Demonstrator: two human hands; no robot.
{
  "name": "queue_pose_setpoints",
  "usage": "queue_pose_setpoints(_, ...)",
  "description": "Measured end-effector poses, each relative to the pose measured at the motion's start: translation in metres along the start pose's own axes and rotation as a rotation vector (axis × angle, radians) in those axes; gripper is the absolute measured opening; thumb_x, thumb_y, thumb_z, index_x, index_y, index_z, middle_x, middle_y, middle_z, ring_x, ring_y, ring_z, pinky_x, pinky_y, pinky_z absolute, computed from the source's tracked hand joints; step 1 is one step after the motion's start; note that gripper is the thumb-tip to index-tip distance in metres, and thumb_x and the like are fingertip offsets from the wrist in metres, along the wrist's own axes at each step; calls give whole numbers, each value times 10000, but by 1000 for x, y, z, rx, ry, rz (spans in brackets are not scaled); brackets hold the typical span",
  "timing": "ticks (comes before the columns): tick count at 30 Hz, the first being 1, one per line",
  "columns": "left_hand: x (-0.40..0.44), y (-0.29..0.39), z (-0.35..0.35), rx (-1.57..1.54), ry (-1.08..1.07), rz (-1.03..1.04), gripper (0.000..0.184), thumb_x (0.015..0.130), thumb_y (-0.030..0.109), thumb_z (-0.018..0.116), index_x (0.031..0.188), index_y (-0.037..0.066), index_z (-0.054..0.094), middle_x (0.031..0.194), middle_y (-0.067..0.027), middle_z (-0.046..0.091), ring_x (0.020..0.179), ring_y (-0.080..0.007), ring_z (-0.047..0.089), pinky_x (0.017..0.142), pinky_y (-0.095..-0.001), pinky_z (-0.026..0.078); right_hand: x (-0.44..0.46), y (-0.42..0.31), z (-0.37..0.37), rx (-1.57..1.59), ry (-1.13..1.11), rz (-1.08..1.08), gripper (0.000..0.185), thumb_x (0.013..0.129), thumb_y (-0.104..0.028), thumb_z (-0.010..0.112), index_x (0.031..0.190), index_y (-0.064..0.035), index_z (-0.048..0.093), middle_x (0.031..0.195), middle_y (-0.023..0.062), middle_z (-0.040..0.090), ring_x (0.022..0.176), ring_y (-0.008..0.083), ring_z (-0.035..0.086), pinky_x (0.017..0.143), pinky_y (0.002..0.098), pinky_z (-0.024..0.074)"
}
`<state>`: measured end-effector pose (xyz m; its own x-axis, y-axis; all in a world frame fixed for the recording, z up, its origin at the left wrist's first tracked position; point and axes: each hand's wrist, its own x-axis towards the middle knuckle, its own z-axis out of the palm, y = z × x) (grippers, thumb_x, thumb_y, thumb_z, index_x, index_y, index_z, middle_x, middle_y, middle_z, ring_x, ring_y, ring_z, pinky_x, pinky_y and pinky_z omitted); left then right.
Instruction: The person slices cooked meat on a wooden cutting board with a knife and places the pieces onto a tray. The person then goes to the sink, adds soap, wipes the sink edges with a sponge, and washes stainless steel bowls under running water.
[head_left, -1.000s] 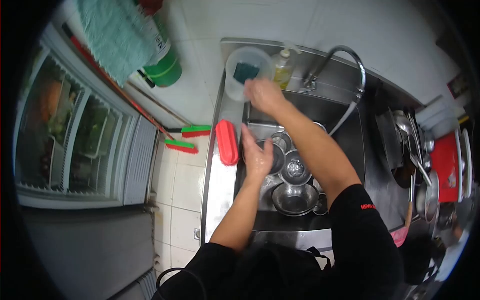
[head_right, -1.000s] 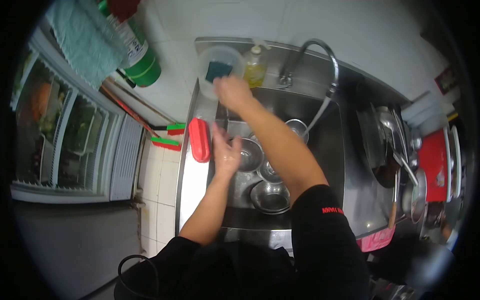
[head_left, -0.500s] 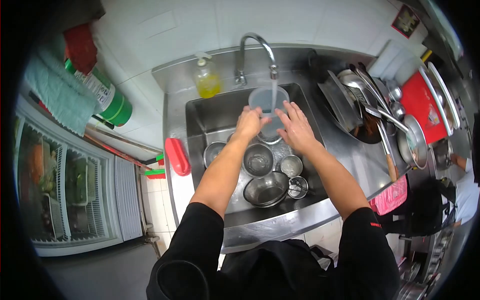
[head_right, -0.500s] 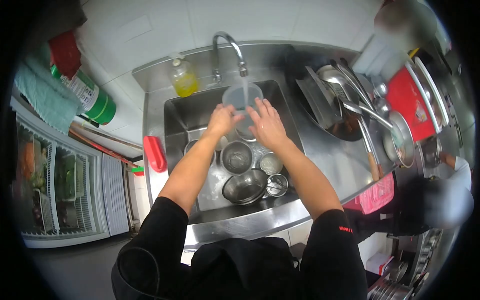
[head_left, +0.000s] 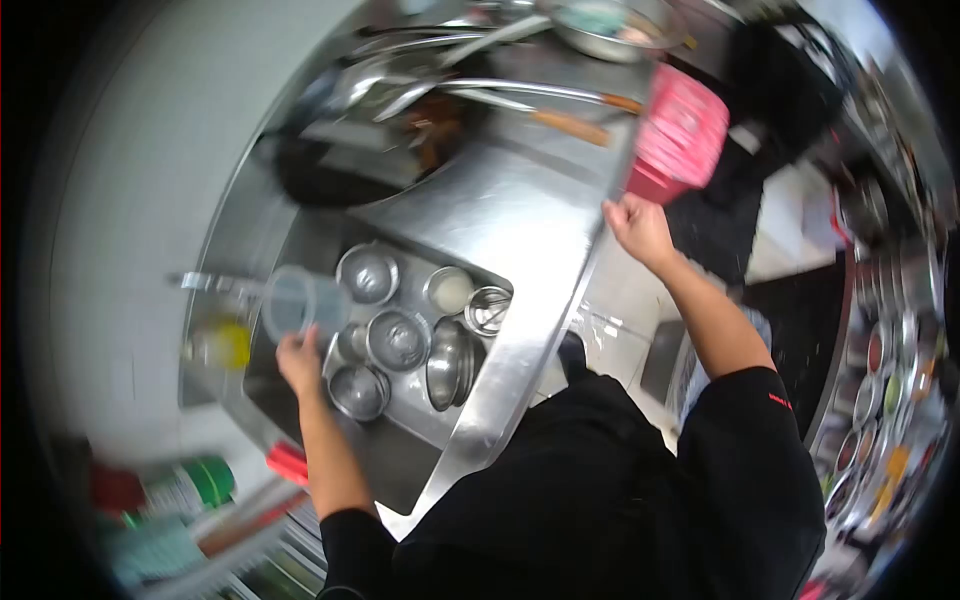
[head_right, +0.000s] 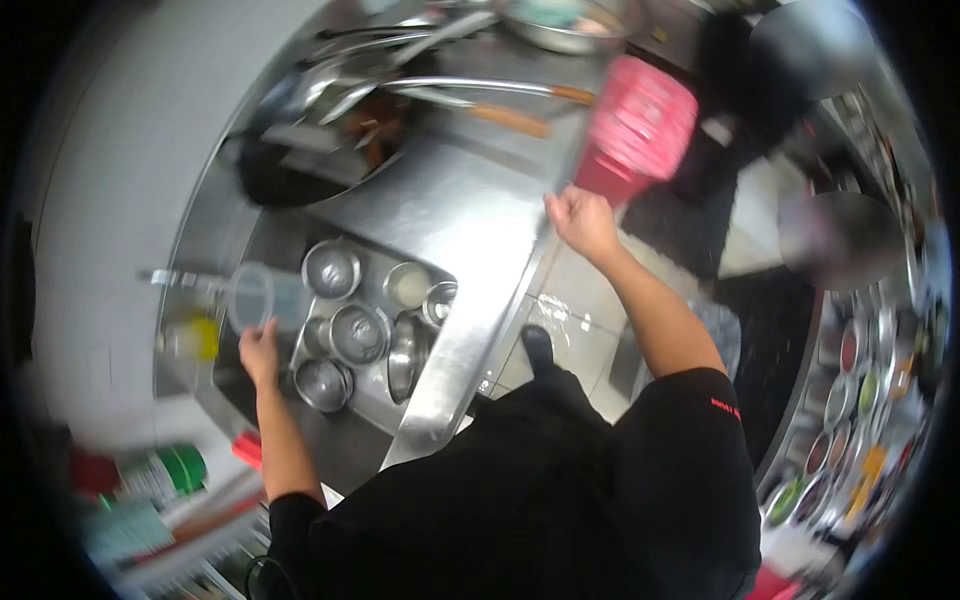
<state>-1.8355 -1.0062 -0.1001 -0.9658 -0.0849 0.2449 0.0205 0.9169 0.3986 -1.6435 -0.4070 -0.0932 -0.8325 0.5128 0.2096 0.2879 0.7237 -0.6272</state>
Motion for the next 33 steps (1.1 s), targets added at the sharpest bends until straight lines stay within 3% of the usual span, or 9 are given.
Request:
queue_pose_setpoints(3, 12, -14, -2, -450, -177, -293, 306, 874, 223, 776, 989, -29, 645, 775, -74, 644, 673, -136, 579, 604, -293, 487, -14, 91, -6, 119, 160, 310, 405, 900, -339, 619, 684, 4, 610, 744, 239, 638, 729, 433, 632, 685, 499, 505)
queue_pose_setpoints(5, 7, 9, -11, -560, -127, -411, 301, 887, 154, 758, 1072, -9, 585, 790, -39, 620, 645, -106, 564, 561, -226, 480, -36, 178, 43, 175, 209, 339, 391, 894, -355, 606, 755, 3, 677, 818, 250, 661, 799, 439, 645, 736, 498, 520)
queue_pose_setpoints(9, 2, 13, -30, -374, -148, -540, 404, 883, 219, 765, 1132, -12, 547, 841, -46, 603, 646, -133, 576, 561, -253, 536, -65, 227, 158, 204, -48, 759, 358, 860, -368, 597, 867, -38, 736, 977, 231, 687, 926, 426, 654, 857, 474, 532)
queue_pose_setpoints(16, -27, 33, -34, -336, -43, -730, 542, 896, 306, 747, 1266, -6, 503, 1038, -120, 595, 718, -243, 613, 587, -301, 580, -50, 185, 249, 488, -368, 737, 256, 895, -313, 620, 953, -92, 734, 1026, 182, 698, 980, 384, 654, 871, 455, 523)
queue_pose_setpoints(22, -48, 41, -38, -249, 45, -826, 490, 913, 308, 722, 1256, 9, 539, 1154, -120, 606, 764, -250, 617, 631, -316, 577, -16, 177, 282, 503, -135, 871, 413, 857, -246, 702, 1224, -83, 606, 1234, 195, 600, 1067, 403, 596, 896, 463, 502)
queue_pose_setpoints(28, -73, 31, -47, -119, -49, -809, 472, 916, 294, 714, 1260, 21, 540, 1152, -93, 620, 763, -245, 624, 616, -320, 567, 55, 201, 282, 119, 160, 272, 496, 880, -140, 620, 1367, -137, 526, 1332, 147, 546, 1213, 353, 519, 1060, 458, 375)
queue_pose_setpoints(31, -86, 40, -42, -113, 19, -909, 454, 914, 276, 717, 1249, 22, 546, 1096, -102, 642, 658, -244, 619, 579, -320, 562, 100, 230, 290, -340, 54, 75, 497, 930, -146, 521, 1426, -155, 489, 1302, 119, 582, 1267, 307, 494, 1086, 453, 331)
queue_pose_setpoints(32, -90, 42, -39, -209, 47, -899, 504, 904, 265, 732, 1280, 15, 507, 1076, -130, 635, 614, -251, 620, 537, -312, 552, 111, 237, 289, -305, -315, 22, 397, 964, -211, 505, 1353, -144, 548, 1271, 85, 600, 1262, 289, 515, 1014, 441, 388)
queue_pose_setpoints(33, -92, 43, -37, -175, 68, -922, 525, 903, 262, 735, 1294, 13, 488, 1071, -136, 633, 609, -250, 621, 526, -311, 549, 118, 234, 292, -243, -389, 21, 386, 968, -210, 504, 1346, -145, 551, 1265, 90, 603, 1245, 296, 531, 1003, 444, 399)
